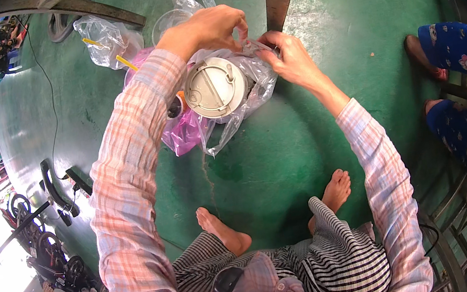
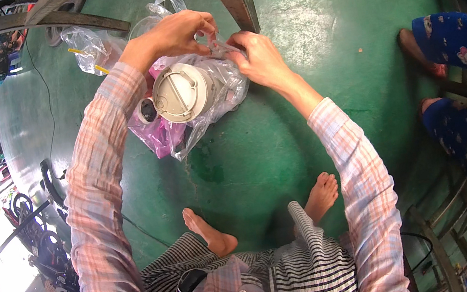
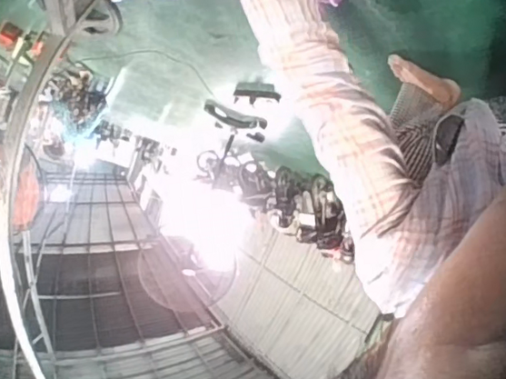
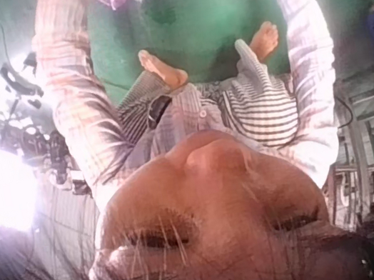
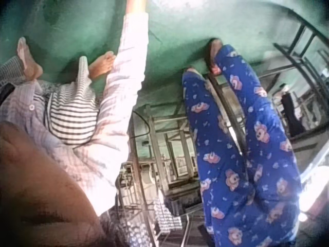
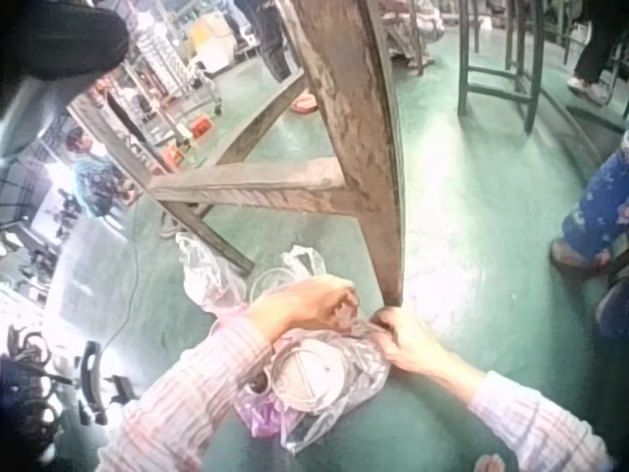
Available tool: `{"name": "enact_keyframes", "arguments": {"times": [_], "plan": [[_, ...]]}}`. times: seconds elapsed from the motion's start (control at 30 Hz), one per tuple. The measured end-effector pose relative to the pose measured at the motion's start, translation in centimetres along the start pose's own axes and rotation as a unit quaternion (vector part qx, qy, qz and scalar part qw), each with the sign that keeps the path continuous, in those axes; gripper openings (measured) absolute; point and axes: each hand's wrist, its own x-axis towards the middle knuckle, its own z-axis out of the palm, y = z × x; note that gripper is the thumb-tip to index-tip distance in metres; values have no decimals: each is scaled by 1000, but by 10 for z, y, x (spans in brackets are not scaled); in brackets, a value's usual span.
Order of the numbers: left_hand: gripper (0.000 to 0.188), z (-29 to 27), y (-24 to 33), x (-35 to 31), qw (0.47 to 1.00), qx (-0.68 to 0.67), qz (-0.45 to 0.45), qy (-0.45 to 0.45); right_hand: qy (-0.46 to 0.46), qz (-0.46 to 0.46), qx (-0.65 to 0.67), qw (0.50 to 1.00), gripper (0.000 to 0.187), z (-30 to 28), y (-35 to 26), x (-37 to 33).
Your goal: The person assembles small metal hooks by hand, linking them into chains on a white table. They occasionally walk around the workshop, pick up items from the floor, and handle a plastic bag and a small bottle.
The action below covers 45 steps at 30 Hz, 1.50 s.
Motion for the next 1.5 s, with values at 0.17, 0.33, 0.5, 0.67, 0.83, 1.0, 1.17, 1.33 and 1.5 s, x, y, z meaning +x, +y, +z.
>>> {"name": "enact_keyframes", "arguments": {"times": [0.17,0.33,0.5,0.67,0.83,1.0,1.17,1.33,1.5], "plan": [[25,4,1,-4,999,35,4,24,25,-54,-74,995,25,13,-7,3],[23,1,3,-7,998,42,21,36,60,-80,-80,992,22,20,1,7],[21,1,9,-3,998,30,36,47,70,-52,-78,993,23,17,5,3],[23,5,2,-8,998,22,32,49,42,-39,-27,998,19,5,-5,4],[27,10,4,-4,999,-41,12,31,20,-23,-9,999,19,1,-9,5],[27,7,-3,-7,997,-3,47,63,36,-37,-25,998,19,4,-5,8],[22,15,-12,-9,992,-30,68,102,32,-36,-26,999,19,8,-5,10],[24,14,-15,-12,993,-54,50,89,48,-96,-65,992,20,18,-2,13],[26,10,-11,-13,991,-80,74,72,64,-152,-33,986,21,22,6,12]]}}
